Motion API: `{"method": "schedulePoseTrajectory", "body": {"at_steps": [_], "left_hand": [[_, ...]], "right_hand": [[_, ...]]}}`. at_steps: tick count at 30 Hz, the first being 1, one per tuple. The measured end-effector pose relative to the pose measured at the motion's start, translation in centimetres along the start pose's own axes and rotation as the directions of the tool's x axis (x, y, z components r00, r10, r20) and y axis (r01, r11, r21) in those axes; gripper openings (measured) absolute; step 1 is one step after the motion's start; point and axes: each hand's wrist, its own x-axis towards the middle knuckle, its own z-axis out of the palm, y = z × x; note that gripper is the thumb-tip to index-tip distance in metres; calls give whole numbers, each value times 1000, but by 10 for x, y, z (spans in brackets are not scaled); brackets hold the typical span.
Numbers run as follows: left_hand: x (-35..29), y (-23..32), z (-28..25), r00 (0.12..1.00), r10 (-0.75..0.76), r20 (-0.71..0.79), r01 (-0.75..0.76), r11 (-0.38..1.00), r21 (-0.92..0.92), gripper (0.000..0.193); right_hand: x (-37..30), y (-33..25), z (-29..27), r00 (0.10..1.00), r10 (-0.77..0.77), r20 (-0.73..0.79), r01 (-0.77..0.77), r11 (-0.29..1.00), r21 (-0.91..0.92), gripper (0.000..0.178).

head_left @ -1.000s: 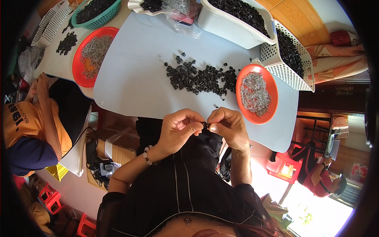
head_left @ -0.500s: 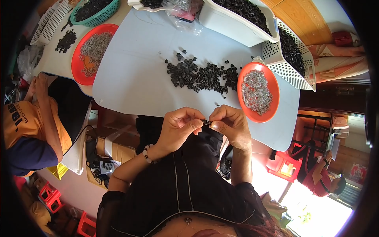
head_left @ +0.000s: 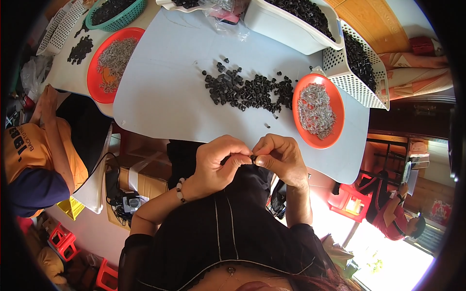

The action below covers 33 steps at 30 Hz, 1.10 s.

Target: The person assembles small components by repeatedly picking up plastic pieces and metal pins from trays on the table and pressing them together by hand.

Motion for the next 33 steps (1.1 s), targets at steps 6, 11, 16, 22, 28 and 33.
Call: {"method": "schedulePoseTrajectory", "body": {"at_steps": [6,11,16,22,28,33], "left_hand": [[-1,18,4,955,296,22,-291,918,269,12],[-3,14,4,948,318,18,-308,899,311,13],[-1,9,3,946,324,-5,-306,897,320,13],[0,-2,5,990,65,-125,-59,997,56,9],[15,6,4,973,223,-55,-212,963,166,13],[19,9,6,958,284,-35,-268,933,239,19]], "right_hand": [[-11,-3,7,999,-27,24,26,999,20,10],[-8,0,8,998,-34,47,32,999,40,8],[3,9,8,999,-3,42,-1,996,89,8],[13,6,-3,993,-13,118,-10,982,191,24],[6,6,-12,998,-66,-5,66,995,73,34],[2,4,-10,990,-103,-93,102,995,-12,45]]}}
